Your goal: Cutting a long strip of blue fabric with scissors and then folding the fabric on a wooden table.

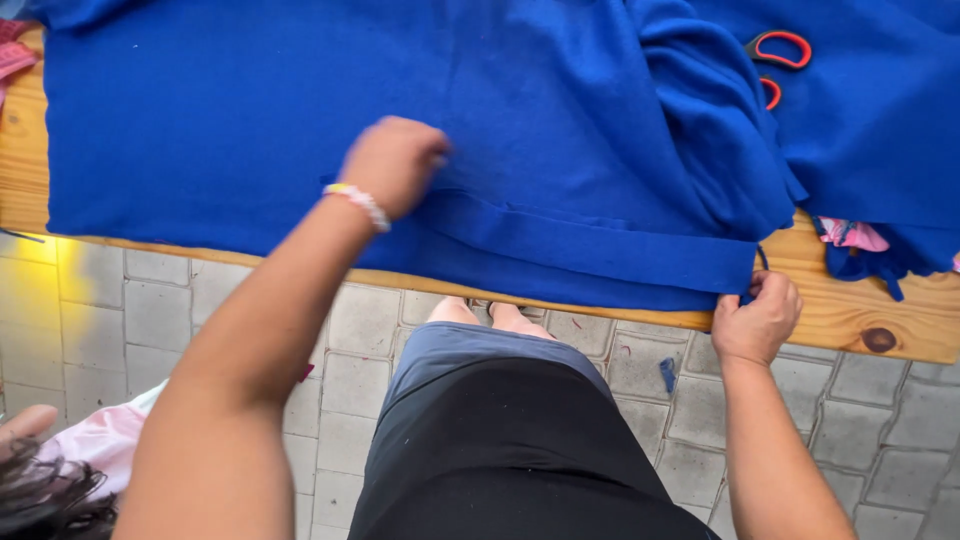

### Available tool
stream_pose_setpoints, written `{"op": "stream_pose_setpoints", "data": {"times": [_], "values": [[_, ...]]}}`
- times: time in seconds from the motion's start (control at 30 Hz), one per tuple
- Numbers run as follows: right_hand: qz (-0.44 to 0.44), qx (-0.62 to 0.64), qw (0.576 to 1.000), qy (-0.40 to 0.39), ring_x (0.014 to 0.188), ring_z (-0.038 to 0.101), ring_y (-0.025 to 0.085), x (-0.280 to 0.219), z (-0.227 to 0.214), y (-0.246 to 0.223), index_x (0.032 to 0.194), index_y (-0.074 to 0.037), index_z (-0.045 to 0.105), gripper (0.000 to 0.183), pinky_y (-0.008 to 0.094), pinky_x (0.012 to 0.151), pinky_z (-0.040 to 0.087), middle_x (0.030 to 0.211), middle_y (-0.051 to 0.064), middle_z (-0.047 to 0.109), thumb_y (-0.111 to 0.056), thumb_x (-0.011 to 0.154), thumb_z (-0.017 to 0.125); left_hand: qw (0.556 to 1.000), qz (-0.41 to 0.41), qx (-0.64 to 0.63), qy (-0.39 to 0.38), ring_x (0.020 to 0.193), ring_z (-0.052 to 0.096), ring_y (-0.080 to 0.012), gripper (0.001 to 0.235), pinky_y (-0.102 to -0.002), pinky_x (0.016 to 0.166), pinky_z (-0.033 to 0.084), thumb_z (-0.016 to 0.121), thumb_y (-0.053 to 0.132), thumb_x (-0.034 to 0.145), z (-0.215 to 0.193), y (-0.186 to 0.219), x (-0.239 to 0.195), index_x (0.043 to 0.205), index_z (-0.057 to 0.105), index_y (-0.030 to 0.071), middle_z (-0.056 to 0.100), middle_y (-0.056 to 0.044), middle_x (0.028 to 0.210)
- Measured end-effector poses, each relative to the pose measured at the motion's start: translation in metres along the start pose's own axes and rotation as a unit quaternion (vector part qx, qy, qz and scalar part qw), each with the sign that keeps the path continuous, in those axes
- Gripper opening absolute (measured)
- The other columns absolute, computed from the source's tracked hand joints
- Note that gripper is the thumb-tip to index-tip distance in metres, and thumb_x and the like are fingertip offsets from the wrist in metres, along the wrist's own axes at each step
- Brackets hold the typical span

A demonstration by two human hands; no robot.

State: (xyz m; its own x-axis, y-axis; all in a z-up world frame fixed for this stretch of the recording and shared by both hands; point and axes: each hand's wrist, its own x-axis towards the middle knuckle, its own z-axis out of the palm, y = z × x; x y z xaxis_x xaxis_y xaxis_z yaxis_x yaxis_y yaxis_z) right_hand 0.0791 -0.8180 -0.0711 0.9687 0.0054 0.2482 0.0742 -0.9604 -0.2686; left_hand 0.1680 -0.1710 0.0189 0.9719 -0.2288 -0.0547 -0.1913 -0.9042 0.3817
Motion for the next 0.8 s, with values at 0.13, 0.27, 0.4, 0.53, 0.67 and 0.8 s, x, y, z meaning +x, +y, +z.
{"op": "stream_pose_setpoints", "data": {"times": [0.13, 0.27, 0.4, 0.53, 0.67, 0.8], "values": [[0.009, -0.004, 1.0, 0.003, 0.103, 0.063, 0.047, 0.0, 0.002, 0.0, 0.117, 0.0, 0.067, 0.038, 0.057, 0.099, 0.051, 0.108, 0.018, 0.068, -0.005, 0.08, 0.075, 0.974, 0.159, 0.082, -0.141, 0.1, 0.08, -0.0433, 0.012, -0.062, 0.081, 0.064, 0.081, 0.031, 0.107, 0.079, 0.055, 0.042, 0.109, 0.082, 0.019, 0.082, -0.013, 0.107], [0.015, -0.014, 1.0, 0.009, 0.102, 0.062, 0.048, 0.001, 0.005, 0.0, 0.114, 0.0, 0.066, 0.036, 0.058, 0.097, 0.05, 0.108, 0.019, 0.067, -0.007, 0.08, 0.074, 0.961, 0.069, 0.089, -0.254, 0.091, 0.084, -0.0527, 0.018, -0.065, 0.071, 0.063, 0.06, 0.011, 0.109, 0.056, 0.085, 0.044, 0.118, 0.074, 0.017, 0.088, -0.018, 0.105], [0.019, -0.025, 0.999, 0.022, 0.102, 0.063, 0.049, -0.002, 0.009, -0.001, 0.113, -0.002, 0.064, 0.028, 0.06, 0.097, 0.05, 0.108, 0.019, 0.068, -0.01, 0.089, 0.076, 0.93, -0.019, 0.057, -0.362, 0.117, 0.085, -0.0473, 0.042, -0.058, 0.094, 0.069, 0.077, 0.05, 0.116, 0.032, 0.09, 0.036, 0.128, 0.089, 0.012, 0.088, -0.019, 0.127], [0.03, -0.03, 0.998, 0.039, 0.102, 0.064, 0.049, -0.001, 0.011, -0.002, 0.112, -0.002, 0.064, 0.025, 0.06, 0.096, 0.051, 0.109, 0.02, 0.069, -0.012, 0.092, 0.075, 0.927, -0.061, -0.045, -0.368, 0.111, 0.083, -0.0499, 0.07, -0.061, 0.096, 0.065, 0.05, 0.071, 0.125, 0.023, 0.093, 0.029, 0.114, 0.086, 0.01, 0.087, -0.023, 0.119], [0.028, -0.037, 0.998, 0.049, 0.103, 0.064, 0.05, -0.001, 0.013, -0.002, 0.112, -0.002, 0.063, 0.03, 0.06, 0.096, 0.05, 0.107, 0.02, 0.069, -0.01, 0.085, 0.074, 0.947, -0.068, -0.025, -0.313, 0.113, 0.084, -0.0484, 0.071, -0.058, 0.096, 0.066, 0.063, 0.076, 0.119, 0.042, 0.114, 0.03, 0.116, 0.088, 0.01, 0.088, -0.022, 0.12], [0.034, -0.04, 0.998, 0.044, 0.102, 0.064, 0.048, 0.0, 0.015, -0.001, 0.112, -0.002, 0.063, 0.03, 0.06, 0.096, 0.05, 0.107, 0.019, 0.068, -0.011, 0.084, 0.073, 0.948, -0.045, -0.018, -0.315, 0.113, 0.086, -0.0442, 0.046, -0.055, 0.093, 0.069, 0.068, 0.053, 0.11, 0.052, 0.132, 0.03, 0.121, 0.09, 0.014, 0.089, -0.017, 0.122]]}}
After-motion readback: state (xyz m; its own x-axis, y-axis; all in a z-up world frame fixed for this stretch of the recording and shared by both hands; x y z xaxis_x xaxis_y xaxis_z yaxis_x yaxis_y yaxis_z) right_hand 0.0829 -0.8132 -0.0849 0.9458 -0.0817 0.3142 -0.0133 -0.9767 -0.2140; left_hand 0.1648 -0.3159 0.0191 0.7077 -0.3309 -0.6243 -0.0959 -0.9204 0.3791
